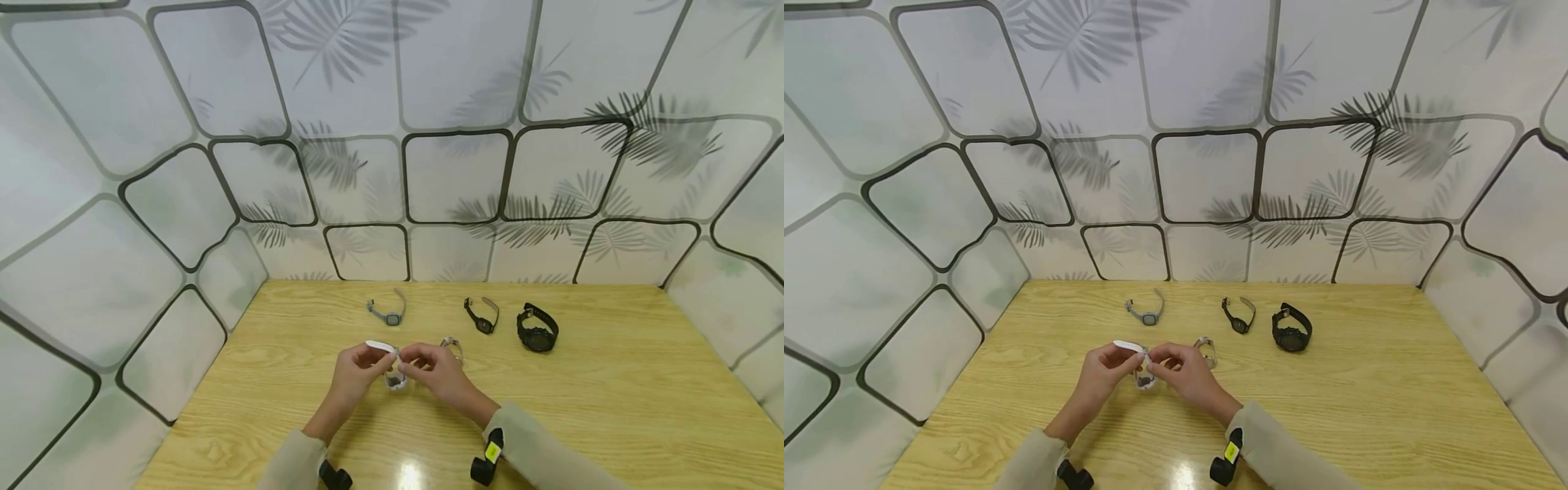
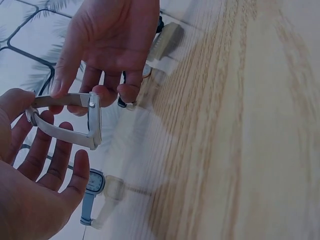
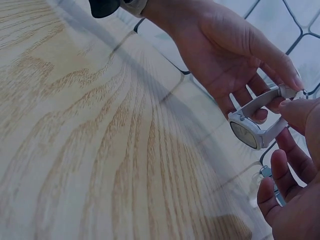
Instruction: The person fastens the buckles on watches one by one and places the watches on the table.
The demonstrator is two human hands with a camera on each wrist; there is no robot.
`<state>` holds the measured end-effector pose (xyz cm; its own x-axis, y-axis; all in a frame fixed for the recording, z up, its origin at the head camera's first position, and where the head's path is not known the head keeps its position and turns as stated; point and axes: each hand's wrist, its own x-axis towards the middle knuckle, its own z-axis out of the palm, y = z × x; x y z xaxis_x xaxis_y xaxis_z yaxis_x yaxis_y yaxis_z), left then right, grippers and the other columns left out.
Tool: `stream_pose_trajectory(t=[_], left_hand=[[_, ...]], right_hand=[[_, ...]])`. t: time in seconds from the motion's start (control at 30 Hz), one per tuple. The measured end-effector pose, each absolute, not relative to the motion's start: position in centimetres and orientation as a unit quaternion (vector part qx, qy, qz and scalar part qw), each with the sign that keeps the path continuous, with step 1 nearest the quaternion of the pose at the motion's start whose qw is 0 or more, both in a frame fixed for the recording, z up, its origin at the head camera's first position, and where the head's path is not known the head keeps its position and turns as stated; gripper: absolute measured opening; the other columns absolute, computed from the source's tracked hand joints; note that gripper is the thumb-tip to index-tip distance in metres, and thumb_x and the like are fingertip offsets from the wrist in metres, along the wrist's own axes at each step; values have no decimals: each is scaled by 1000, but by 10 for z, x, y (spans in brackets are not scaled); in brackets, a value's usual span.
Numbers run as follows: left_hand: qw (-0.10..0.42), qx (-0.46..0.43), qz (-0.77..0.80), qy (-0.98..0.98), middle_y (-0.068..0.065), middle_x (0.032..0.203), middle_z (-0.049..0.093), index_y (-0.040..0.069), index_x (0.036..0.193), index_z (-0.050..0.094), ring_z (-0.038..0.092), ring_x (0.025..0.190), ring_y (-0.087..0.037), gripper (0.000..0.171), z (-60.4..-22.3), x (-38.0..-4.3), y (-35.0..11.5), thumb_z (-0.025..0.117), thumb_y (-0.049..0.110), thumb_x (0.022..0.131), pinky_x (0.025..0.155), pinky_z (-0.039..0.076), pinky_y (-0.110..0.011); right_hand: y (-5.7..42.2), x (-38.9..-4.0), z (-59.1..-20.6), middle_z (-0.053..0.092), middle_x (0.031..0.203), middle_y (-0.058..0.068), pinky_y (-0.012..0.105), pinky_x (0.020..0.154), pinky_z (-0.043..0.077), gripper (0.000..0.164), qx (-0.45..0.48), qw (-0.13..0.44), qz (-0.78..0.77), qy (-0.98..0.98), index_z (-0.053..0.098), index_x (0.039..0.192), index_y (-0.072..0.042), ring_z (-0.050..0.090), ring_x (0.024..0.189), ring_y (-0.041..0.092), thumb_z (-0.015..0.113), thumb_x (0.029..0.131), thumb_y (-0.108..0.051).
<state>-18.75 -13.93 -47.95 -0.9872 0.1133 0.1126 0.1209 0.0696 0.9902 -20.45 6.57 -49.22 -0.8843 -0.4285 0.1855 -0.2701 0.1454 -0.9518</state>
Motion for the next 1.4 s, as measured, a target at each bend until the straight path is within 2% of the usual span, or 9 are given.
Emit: stream_pose_trajectory(t=[0.4,0.6,0.77,0.9,1.13,1.4], left_hand=[[13,-80,-667,-741,-13,93,75,2,98,76,69,83,-17,16,-480,-187,-138,78,17,94,76,55,-27],[29,-86,-662,-744,-12,90,75,3,95,78,69,80,-17,18,-477,-189,-136,80,20,93,75,57,-29],[56,-112,-641,-757,-10,86,74,5,92,78,69,75,-21,15,-472,-193,-134,80,20,92,67,58,-29],[88,-132,-610,-776,-6,82,74,9,88,78,68,69,-19,10,-470,-197,-133,82,18,91,62,57,-26],[139,-141,-571,-797,-5,85,75,9,89,80,68,73,-12,5,-471,-201,-129,84,12,87,64,56,-23],[177,-167,-539,-807,-4,84,76,8,90,80,68,71,-10,6,-473,-205,-126,84,8,86,63,57,-24]], right_hand=[[66,-205,-494,73,109,3,30,74,56,19,-232,61,-610,755,74,115,-14,66,90,23,72,99,-25],[70,-206,-491,71,115,7,33,78,57,22,-236,72,-604,758,72,119,-13,66,97,24,70,100,-25],[75,-213,-483,71,117,3,31,83,56,25,-241,52,-582,775,71,125,-16,66,102,21,69,101,-25],[79,-218,-475,71,114,1,32,83,57,27,-250,32,-569,783,72,126,-18,67,101,21,69,101,-26],[82,-224,-457,71,113,6,33,82,57,29,-278,8,-550,788,70,129,-18,67,98,20,68,102,-26],[76,-225,-445,69,110,3,31,75,56,29,-299,3,-524,797,72,127,-14,64,90,18,70,101,-26]])
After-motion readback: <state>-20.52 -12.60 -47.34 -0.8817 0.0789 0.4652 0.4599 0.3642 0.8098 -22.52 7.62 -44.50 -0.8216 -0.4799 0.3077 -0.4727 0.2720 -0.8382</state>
